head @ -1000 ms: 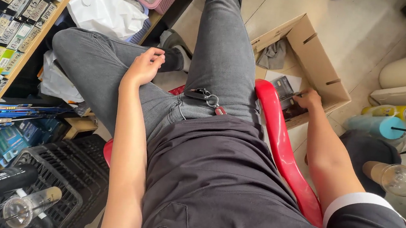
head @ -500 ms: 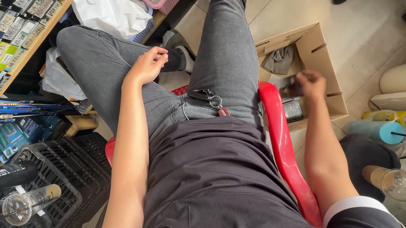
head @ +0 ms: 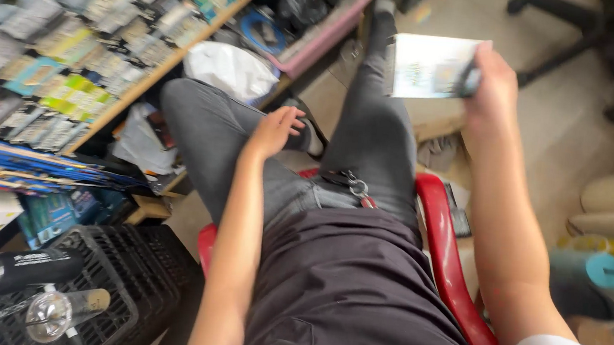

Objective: Inspecting the packaging and features of various mobile phone screen protectors.

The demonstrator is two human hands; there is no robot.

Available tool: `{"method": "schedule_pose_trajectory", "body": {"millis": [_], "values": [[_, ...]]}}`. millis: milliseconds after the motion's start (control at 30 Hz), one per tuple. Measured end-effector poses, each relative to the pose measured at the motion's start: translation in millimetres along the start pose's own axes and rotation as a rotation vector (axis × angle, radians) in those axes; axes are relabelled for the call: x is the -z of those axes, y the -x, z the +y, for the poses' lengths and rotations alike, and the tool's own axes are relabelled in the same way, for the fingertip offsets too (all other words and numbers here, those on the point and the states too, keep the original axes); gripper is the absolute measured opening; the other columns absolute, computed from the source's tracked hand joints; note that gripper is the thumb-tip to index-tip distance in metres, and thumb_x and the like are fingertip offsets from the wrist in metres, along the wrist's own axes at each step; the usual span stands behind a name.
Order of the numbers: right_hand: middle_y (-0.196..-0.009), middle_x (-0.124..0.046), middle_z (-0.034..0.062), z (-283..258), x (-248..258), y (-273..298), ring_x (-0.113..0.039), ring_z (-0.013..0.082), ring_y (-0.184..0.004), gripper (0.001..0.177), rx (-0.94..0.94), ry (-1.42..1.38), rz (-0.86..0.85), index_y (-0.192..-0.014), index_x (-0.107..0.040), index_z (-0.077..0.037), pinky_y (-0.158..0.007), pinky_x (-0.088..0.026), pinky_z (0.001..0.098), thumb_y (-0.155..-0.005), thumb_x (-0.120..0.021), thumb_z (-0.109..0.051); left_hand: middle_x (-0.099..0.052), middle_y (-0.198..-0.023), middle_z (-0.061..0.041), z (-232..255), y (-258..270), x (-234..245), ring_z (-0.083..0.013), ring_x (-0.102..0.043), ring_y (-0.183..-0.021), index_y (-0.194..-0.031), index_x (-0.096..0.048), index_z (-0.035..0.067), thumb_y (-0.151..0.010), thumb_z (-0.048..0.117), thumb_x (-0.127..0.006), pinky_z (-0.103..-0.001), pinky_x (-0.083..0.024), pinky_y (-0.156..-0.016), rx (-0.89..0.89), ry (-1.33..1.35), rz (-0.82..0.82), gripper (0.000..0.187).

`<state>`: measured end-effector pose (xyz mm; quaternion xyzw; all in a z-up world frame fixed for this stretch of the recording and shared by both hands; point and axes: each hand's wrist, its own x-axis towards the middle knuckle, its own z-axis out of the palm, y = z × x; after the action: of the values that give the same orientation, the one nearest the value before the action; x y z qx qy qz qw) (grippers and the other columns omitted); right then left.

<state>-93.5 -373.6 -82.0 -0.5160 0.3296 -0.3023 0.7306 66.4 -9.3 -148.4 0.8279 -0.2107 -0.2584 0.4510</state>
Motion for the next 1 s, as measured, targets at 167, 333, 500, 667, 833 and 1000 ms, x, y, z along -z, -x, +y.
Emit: {"method": "schedule_pose_trajectory", "body": {"millis": [167, 333, 500, 667, 833, 1000], "values": [[-0.132, -0.057, 0.022, 101.1, -104.3, -15.2, -0.048, 0.0392, -0.129, 0.056, -0.029, 0.016, -0.218, -0.123, -0.067, 0.0, -0.108, -0.031, 0.0652, -0.1, -0.07, -0.051, -0.076, -0.105, -0.017, 6.3, 1.0, -2.1, -0.0269, -0.077, -0.083, -0.129, -0.064, 0.007, -0.108, 0.055, -0.014, -0.036, -0.059, -0.081, -0.106, 0.363, 0.107, 0.072], [-0.116, -0.072, 0.0164, 173.6, -126.3, -32.3, -0.063, 0.0326, -0.118, 0.053, 0.042, 0.509, -0.268, -0.123, -0.072, -0.006, -0.097, -0.048, 0.0479, -0.105, -0.066, -0.056, -0.058, -0.136, -0.033, -2.3, -1.1, 4.0, -0.0453, -0.056, -0.129, -0.142, -0.053, -0.004, -0.105, 0.057, -0.049, -0.056, -0.043, -0.111, -0.045, 0.253, 0.283, 0.072], [-0.126, -0.069, 0.0143, 151.7, -127.1, -21.1, -0.058, 0.0363, -0.127, 0.055, -0.011, 0.71, -0.345, -0.132, -0.069, -0.016, -0.101, -0.049, 0.0534, -0.104, -0.061, -0.063, -0.074, -0.107, -0.014, -45.4, -29.4, -4.0, -0.0364, -0.068, -0.11, -0.117, -0.071, 0.012, -0.103, 0.054, -0.052, -0.047, -0.052, -0.097, 0.013, 0.155, 0.36, 0.048], [-0.127, -0.067, 0.0175, 146.2, -122.9, -13.7, -0.057, 0.0405, -0.128, 0.054, 0.01, 0.639, -0.374, -0.135, -0.067, -0.015, -0.101, -0.047, 0.0572, -0.106, -0.062, -0.06, -0.074, -0.109, -0.016, -22.6, -8.2, 1.4, -0.0353, -0.068, -0.109, -0.118, -0.073, 0.01, -0.102, 0.05, -0.055, -0.046, -0.053, -0.096, -0.062, 0.207, 0.378, 0.046], [-0.128, -0.066, 0.0234, 113.8, -123.7, 16.6, -0.056, 0.0423, -0.128, 0.052, 0.006, 0.588, -0.387, -0.138, -0.063, -0.008, -0.102, -0.045, 0.058, -0.109, -0.057, -0.052, -0.075, -0.106, -0.02, -5.6, 6.0, 3.5, -0.0398, -0.068, -0.107, -0.116, -0.073, 0.007, -0.103, 0.046, -0.056, -0.05, -0.053, -0.093, -0.111, 0.161, 0.365, 0.045], [-0.126, -0.067, 0.0223, 124.9, -122.9, 6.8, -0.057, 0.0392, -0.126, 0.05, 0.007, 0.565, -0.39, -0.137, -0.063, -0.008, -0.101, -0.046, 0.0563, -0.11, -0.058, -0.051, -0.075, -0.104, -0.021, -12.0, 3.5, 4.1, -0.0399, -0.069, -0.106, -0.116, -0.073, 0.006, -0.103, 0.045, -0.056, -0.05, -0.054, -0.091, -0.148, 0.112, 0.377, 0.044]]}}
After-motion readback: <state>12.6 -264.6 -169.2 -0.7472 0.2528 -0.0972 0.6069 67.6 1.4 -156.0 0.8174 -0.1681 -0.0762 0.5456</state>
